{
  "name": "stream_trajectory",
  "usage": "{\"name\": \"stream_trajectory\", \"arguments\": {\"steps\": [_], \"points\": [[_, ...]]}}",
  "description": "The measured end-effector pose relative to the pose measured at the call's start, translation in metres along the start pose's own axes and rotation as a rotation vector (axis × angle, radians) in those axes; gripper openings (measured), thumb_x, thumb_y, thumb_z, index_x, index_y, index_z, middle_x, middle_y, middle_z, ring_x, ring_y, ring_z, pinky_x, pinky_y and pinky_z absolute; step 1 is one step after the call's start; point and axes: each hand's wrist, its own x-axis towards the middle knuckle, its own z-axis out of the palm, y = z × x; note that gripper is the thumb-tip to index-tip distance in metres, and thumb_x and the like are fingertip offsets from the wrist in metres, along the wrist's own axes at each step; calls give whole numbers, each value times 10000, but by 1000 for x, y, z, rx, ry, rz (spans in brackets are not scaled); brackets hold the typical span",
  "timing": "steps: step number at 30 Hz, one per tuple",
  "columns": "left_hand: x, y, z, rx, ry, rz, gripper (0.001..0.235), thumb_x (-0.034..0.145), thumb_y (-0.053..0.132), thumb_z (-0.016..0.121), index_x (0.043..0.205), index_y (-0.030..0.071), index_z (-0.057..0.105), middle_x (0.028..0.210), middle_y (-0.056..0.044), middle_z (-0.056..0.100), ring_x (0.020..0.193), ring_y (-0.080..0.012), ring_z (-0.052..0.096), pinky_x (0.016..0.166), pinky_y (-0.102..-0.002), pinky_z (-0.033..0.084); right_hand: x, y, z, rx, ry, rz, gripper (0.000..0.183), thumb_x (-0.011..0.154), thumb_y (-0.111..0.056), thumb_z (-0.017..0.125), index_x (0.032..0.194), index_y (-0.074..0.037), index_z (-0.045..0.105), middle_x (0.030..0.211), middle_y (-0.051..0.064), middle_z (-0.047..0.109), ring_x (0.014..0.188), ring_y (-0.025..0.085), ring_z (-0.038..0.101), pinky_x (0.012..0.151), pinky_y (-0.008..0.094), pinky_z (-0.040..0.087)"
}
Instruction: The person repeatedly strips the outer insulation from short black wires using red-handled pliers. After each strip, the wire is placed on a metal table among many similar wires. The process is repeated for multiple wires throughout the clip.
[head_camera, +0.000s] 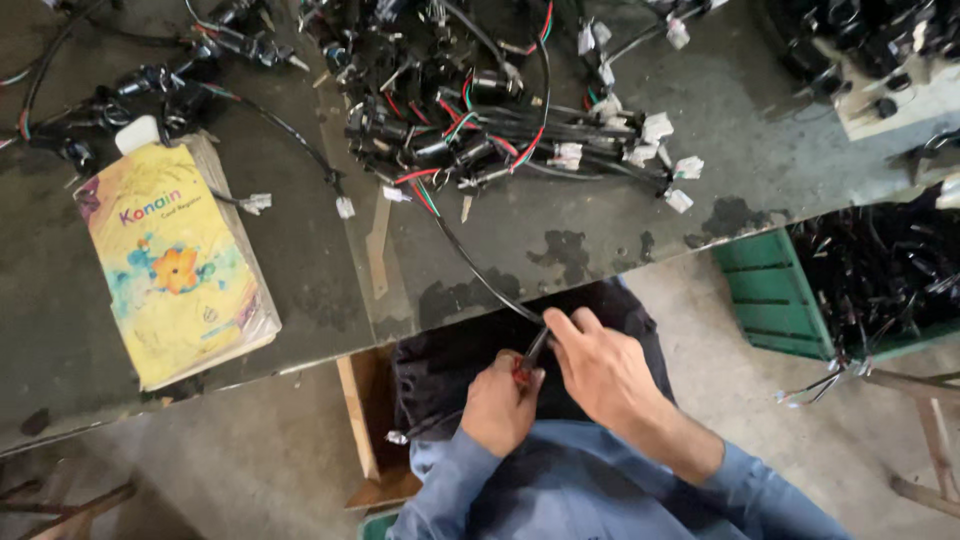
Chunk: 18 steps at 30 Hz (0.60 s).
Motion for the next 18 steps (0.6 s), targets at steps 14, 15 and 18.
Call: {"name": "stream_trajectory", "arguments": {"steps": [14, 15, 18], "points": [[12, 31, -10, -216, 94, 378, 251, 903, 118, 719, 1109, 36, 602, 983, -170, 651, 905, -368, 663, 798, -426, 546, 8, -1, -48, 314, -136, -157, 295, 887, -213, 730, 1057, -19, 588, 836, 192, 681, 836, 397, 678, 670, 449, 504], [9, 36, -19, -240, 156, 552, 277, 885, 63, 715, 1131, 31, 593, 1021, -169, 633, 911, -368, 649, 807, -425, 551, 7, -4, -60, 392, -235, -154, 276, 891, -214, 717, 1046, -21, 595, 816, 173, 691, 810, 374, 690, 656, 435, 511], [18, 46, -43, 1, 392, 1019, 425, 780, -12, 739, 1143, 7, 518, 1088, -202, 584, 1030, -436, 611, 984, -547, 506, 0, -15, -86, 525, -453, -121, 254, 886, -219, 700, 1028, -28, 612, 746, 141, 690, 721, 329, 694, 614, 410, 509]]}}
